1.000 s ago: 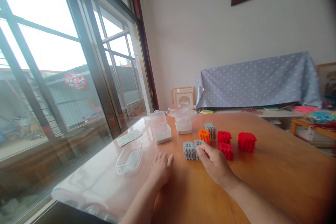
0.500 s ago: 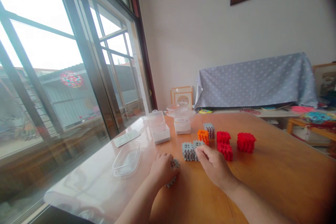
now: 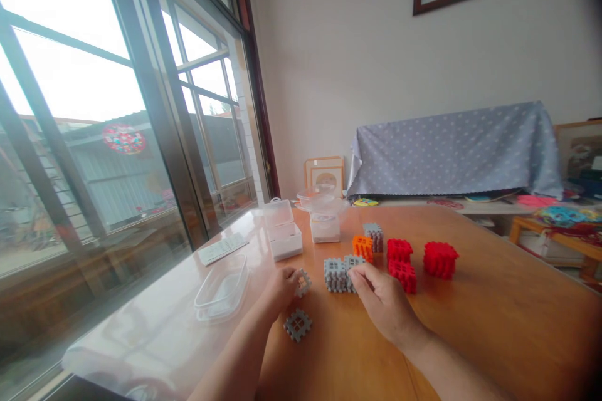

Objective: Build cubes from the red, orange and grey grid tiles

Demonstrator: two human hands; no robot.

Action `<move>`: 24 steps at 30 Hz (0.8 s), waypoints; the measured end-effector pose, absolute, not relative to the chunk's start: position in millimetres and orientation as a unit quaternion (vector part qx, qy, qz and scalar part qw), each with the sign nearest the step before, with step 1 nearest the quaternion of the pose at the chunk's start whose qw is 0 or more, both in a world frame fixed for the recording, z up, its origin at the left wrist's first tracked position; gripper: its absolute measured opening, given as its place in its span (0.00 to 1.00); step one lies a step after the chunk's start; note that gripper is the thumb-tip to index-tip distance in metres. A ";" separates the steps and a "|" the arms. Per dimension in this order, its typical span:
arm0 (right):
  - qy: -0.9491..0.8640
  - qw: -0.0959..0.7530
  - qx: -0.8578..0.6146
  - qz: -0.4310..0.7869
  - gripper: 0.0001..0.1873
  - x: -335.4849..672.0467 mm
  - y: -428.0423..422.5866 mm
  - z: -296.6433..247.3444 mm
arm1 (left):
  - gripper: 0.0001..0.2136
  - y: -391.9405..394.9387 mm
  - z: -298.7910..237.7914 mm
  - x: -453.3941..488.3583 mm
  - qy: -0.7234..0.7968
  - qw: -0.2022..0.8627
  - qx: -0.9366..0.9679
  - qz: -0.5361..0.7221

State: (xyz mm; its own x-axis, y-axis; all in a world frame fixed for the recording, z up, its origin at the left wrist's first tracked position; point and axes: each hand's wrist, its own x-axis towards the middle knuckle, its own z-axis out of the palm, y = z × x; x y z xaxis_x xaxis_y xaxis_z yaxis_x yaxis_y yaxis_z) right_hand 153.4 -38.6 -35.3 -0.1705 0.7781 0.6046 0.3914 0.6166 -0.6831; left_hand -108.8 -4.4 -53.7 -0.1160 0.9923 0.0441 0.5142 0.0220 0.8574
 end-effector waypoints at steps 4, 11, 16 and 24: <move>-0.740 0.511 -0.392 0.193 0.16 153.1 -37.9 -34.3 | 0.12 -3.4 -56.2 -114.0 0.629 0.372 0.552 0.402; -0.742 0.501 -0.400 0.196 0.17 152.3 -38.6 -32.8 | 0.22 -18.4 -29.3 -106.0 0.556 0.467 0.500 0.472; -0.736 0.494 -0.400 0.233 0.17 150.3 -40.5 -32.6 | 0.28 -37.9 -2.3 -75.6 0.433 0.559 0.462 0.535; -0.677 0.483 -0.388 0.398 0.21 149.7 -36.7 -32.3 | 0.24 -53.0 5.2 -32.3 0.369 0.585 0.448 0.566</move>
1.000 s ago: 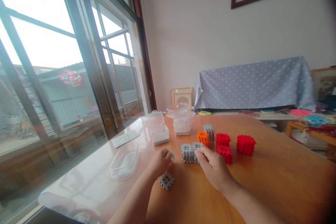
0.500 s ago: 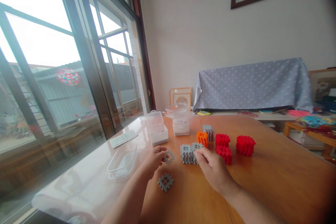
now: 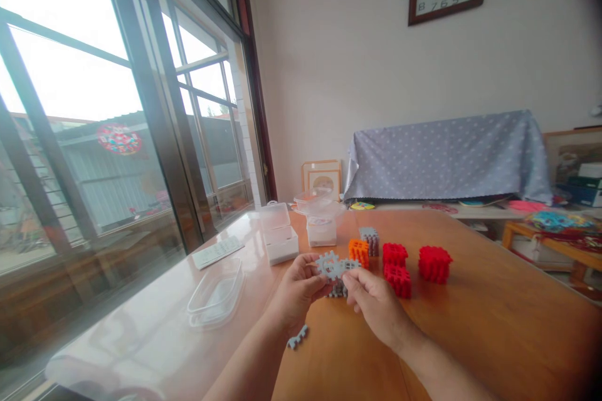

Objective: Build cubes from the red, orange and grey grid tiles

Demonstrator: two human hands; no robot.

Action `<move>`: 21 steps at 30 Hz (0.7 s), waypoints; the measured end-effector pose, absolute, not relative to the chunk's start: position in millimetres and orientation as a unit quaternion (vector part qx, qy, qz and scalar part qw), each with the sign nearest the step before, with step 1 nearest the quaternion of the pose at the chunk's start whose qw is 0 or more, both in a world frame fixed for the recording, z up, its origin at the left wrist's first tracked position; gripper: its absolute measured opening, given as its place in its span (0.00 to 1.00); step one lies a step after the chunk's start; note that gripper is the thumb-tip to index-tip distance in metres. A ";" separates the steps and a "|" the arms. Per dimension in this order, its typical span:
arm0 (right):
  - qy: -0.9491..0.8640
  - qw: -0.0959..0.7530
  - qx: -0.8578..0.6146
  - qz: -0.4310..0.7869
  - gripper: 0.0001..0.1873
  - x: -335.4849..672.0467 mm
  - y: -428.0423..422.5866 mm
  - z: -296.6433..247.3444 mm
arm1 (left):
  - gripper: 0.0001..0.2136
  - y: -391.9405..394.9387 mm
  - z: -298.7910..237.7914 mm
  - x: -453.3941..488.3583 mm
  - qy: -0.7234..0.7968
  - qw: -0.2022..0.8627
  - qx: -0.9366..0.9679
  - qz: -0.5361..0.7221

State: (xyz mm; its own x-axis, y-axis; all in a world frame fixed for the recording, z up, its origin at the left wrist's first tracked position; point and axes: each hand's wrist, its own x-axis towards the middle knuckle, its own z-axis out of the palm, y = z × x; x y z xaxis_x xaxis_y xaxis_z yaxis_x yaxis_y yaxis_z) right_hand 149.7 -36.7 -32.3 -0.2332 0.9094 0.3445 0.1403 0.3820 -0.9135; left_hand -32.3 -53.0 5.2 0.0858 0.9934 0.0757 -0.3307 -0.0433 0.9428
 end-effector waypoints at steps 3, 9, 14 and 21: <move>-0.634 0.512 -0.387 0.432 0.21 151.7 -34.4 -31.1 | 0.24 -51.9 1.5 -27.4 0.370 0.578 0.461 0.562; -0.594 0.504 -0.359 0.513 0.16 152.8 -36.5 -27.8 | 0.26 -47.9 1.0 -24.9 0.388 0.533 0.474 0.583; -0.585 0.518 -0.360 0.510 0.16 151.9 -38.2 -26.3 | 0.18 -47.8 -2.8 -16.4 0.428 0.453 0.514 0.589; -0.588 0.507 -0.352 0.523 0.15 150.8 -38.8 -22.1 | 0.24 -50.3 -7.3 -5.9 0.403 0.401 0.624 0.536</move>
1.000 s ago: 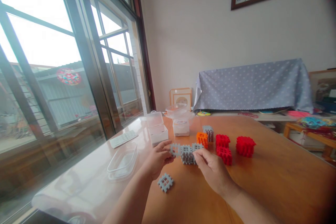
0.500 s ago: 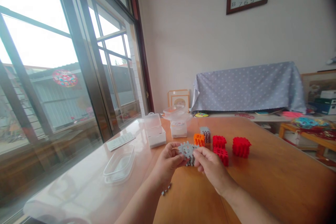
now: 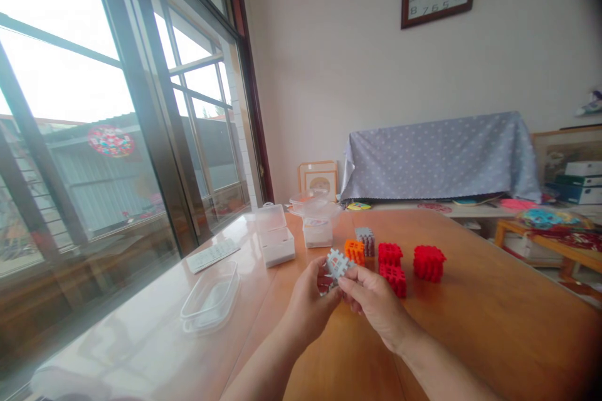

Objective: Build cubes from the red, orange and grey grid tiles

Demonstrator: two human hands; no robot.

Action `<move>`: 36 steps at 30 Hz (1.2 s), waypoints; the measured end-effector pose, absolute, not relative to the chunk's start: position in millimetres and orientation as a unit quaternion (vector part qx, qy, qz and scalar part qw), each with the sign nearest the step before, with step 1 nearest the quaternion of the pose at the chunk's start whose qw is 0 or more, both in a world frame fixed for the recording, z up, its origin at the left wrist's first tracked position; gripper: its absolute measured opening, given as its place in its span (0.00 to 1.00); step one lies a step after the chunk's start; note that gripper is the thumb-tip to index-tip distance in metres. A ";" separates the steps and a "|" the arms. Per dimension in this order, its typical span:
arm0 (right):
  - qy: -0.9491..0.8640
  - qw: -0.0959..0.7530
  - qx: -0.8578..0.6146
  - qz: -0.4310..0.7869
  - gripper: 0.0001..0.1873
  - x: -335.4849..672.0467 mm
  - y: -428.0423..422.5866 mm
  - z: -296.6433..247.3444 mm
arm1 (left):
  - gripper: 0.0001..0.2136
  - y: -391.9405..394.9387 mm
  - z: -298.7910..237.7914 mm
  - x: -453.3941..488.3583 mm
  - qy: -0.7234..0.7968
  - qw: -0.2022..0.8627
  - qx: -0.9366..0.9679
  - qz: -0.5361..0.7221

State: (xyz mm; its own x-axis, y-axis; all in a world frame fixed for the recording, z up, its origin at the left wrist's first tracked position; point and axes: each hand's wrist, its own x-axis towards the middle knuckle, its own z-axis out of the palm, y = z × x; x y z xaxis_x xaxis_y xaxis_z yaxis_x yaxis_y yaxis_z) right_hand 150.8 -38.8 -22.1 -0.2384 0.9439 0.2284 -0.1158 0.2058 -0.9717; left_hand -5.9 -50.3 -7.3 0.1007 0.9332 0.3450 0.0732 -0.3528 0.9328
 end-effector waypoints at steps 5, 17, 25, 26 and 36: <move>-0.581 0.495 -0.350 0.543 0.14 151.6 -38.5 -22.6 | 0.21 -49.9 -5.6 -10.3 0.425 0.336 0.656 0.525; -0.580 0.496 -0.328 0.556 0.19 151.9 -41.4 -23.6 | 0.21 -50.6 -1.2 -11.5 0.403 0.369 0.672 0.500; -0.574 0.475 -0.346 0.571 0.17 151.4 -40.3 -23.7 | 0.21 -54.4 0.3 -13.1 0.416 0.308 0.701 0.491; -0.574 0.473 -0.347 0.571 0.17 151.3 -41.1 -23.0 | 0.20 -55.1 1.2 -12.5 0.414 0.304 0.703 0.492; -0.545 0.497 -0.372 0.563 0.22 155.6 -36.9 -23.0 | 0.23 -48.9 -7.9 -18.8 0.429 0.268 0.722 0.472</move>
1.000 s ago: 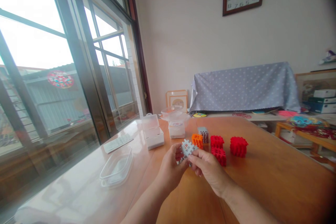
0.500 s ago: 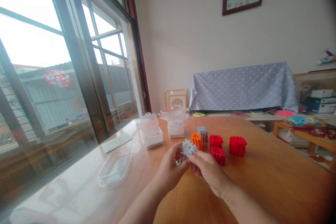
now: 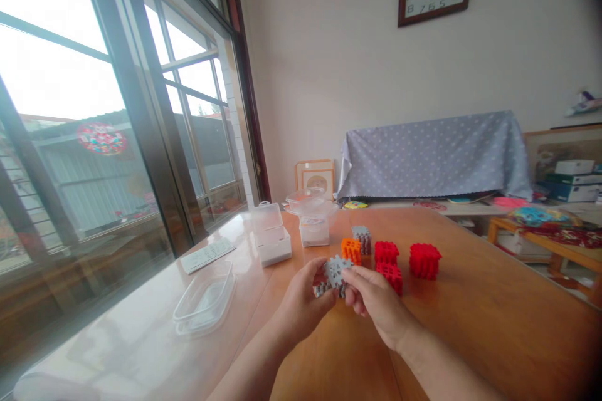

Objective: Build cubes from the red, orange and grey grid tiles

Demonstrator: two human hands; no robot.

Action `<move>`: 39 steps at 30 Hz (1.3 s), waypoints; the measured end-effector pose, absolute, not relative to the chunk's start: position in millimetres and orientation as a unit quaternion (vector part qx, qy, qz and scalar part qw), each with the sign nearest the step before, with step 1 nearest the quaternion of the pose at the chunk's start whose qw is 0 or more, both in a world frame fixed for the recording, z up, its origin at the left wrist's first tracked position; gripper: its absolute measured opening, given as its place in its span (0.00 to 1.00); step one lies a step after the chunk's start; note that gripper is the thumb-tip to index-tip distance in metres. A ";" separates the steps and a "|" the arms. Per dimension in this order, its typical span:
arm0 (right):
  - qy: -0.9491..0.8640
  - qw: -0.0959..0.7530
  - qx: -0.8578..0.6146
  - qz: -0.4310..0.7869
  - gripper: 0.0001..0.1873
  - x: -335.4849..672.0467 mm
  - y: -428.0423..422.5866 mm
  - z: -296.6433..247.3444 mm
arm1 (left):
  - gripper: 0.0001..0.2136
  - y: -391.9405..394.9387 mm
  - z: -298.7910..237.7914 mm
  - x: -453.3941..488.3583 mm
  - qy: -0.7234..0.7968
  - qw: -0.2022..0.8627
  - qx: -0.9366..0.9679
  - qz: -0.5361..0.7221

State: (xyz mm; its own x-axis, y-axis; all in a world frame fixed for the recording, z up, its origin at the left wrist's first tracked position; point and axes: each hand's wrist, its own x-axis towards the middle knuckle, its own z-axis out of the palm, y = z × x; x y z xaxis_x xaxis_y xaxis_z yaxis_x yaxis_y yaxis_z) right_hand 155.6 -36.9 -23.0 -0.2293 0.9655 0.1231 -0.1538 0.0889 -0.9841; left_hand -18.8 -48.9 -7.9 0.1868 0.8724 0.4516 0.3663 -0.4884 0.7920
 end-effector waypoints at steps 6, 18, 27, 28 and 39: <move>-0.546 0.505 -0.364 0.560 0.23 153.6 -37.4 -24.4 | 0.19 -48.7 -6.9 -22.4 0.438 0.252 0.727 0.464; -0.471 0.576 -0.394 0.539 0.27 156.9 -36.6 -14.6 | 0.22 -4.2 -14.8 -76.9 0.560 0.203 0.687 0.416; -0.454 0.608 -0.391 0.520 0.24 159.1 -29.0 -22.2 | 0.25 11.7 -17.1 -66.2 0.573 0.220 0.706 0.353; -0.455 0.608 -0.391 0.519 0.23 159.3 -28.3 -22.8 | 0.25 13.3 -17.6 -64.9 0.572 0.220 0.708 0.350; -0.456 0.611 -0.388 0.517 0.21 160.6 -28.0 -20.1 | 0.30 10.8 -23.9 -60.8 0.545 0.260 0.694 0.392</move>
State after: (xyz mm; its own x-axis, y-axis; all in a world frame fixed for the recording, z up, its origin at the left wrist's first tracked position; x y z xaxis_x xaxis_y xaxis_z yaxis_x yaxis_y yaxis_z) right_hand 160.6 -28.0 -20.1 0.0483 0.9865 0.1563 -0.2781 0.1636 -0.9465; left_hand -60.8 10.8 -23.9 0.0984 0.9601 0.2617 0.5528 -0.2714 0.7879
